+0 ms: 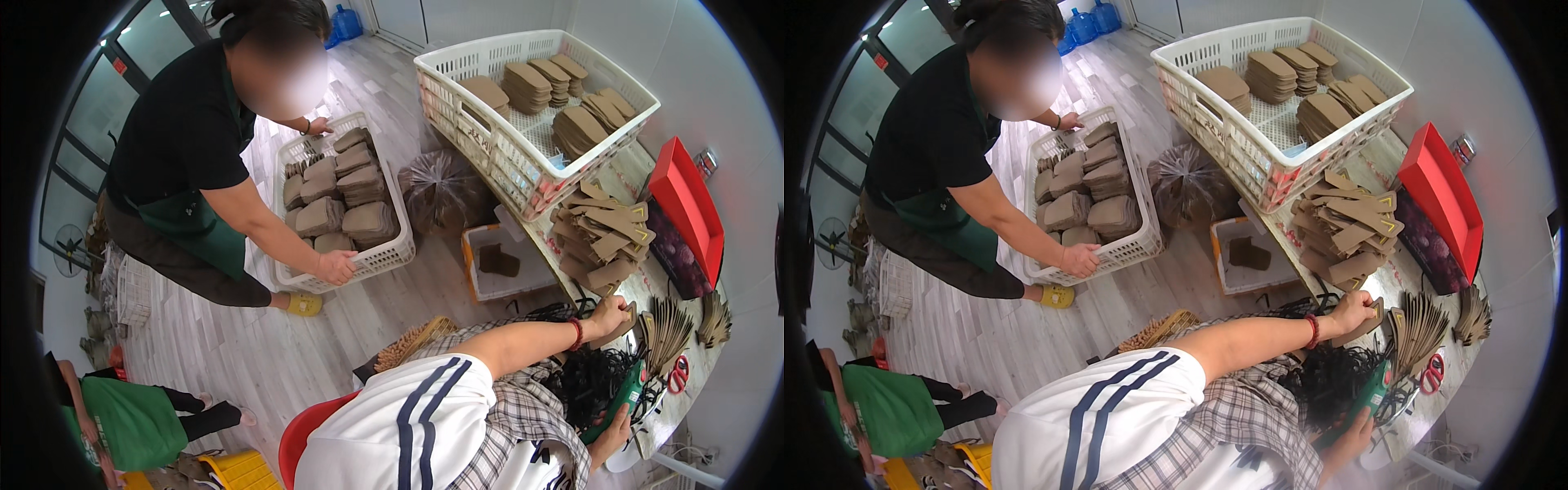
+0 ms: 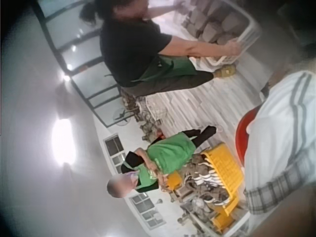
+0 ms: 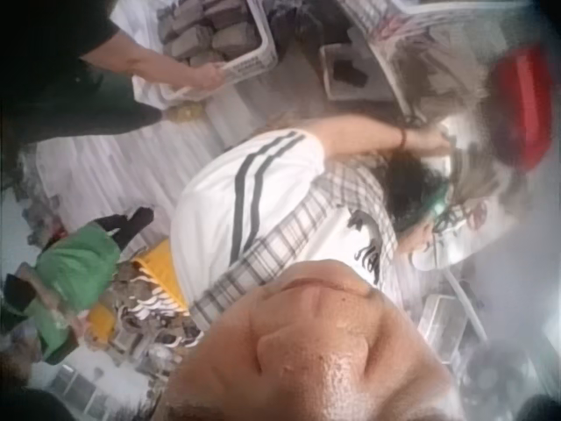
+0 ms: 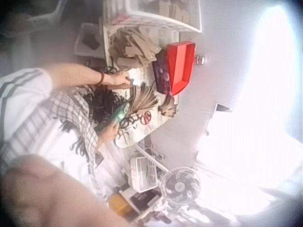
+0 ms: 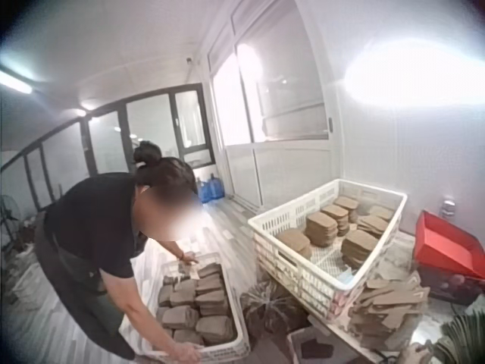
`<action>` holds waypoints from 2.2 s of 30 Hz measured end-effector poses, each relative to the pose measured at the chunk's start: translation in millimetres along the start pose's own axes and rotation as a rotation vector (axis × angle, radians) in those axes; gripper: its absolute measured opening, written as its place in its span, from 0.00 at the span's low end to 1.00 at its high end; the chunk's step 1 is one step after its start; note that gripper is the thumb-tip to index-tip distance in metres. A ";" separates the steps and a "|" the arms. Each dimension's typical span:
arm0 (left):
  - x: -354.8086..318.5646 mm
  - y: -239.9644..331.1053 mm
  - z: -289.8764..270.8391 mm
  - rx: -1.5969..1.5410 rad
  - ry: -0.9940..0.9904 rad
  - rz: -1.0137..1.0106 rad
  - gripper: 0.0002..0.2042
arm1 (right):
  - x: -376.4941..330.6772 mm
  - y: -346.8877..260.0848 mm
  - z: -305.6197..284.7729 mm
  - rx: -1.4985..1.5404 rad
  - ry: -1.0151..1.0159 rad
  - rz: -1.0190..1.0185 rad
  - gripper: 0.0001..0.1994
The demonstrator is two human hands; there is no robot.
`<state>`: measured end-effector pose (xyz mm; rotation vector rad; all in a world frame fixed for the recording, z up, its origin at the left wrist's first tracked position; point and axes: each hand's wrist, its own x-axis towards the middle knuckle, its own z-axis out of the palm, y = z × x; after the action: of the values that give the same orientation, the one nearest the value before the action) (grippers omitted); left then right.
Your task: The person uses a green rotary cutter to trim the edges of small brown cardboard pieces on a table. They handle the pieces one at a time, rotating them as needed, and place trimmed pieces back on the table. A second person briefly enters to move a basket of cardboard.
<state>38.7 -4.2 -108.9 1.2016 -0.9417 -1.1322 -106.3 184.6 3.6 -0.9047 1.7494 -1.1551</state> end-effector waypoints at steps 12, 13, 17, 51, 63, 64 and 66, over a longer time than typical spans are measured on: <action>-5.4 13.8 -6.5 -0.055 -0.007 -0.039 0.07 | 0.5 1.8 3.3 0.072 -0.029 0.000 0.12; -5.6 14.9 -6.7 -0.054 -0.014 -0.041 0.07 | 0.1 1.5 3.8 0.098 -0.038 0.005 0.12; -5.1 13.8 -6.5 -0.067 -0.022 -0.041 0.07 | 3.9 6.6 3.1 0.098 -0.031 0.001 0.12; -3.6 9.0 -5.6 -0.061 -0.025 0.001 0.07 | 10.2 13.7 -0.9 0.046 -0.045 0.012 0.14; -5.5 10.8 -7.6 -0.064 -0.053 0.000 0.07 | 6.5 9.6 4.8 0.077 -0.012 -0.010 0.16; -5.1 11.1 -7.8 -0.062 -0.053 0.003 0.07 | 6.4 9.0 5.0 0.076 -0.014 -0.010 0.16; -4.5 10.8 -8.2 -0.056 -0.050 -0.005 0.07 | 3.5 5.8 7.2 0.088 -0.013 -0.009 0.16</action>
<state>47.3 1.9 -99.4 1.1361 -0.9393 -1.1896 -101.8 180.9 -4.4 -0.8661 1.6721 -1.2194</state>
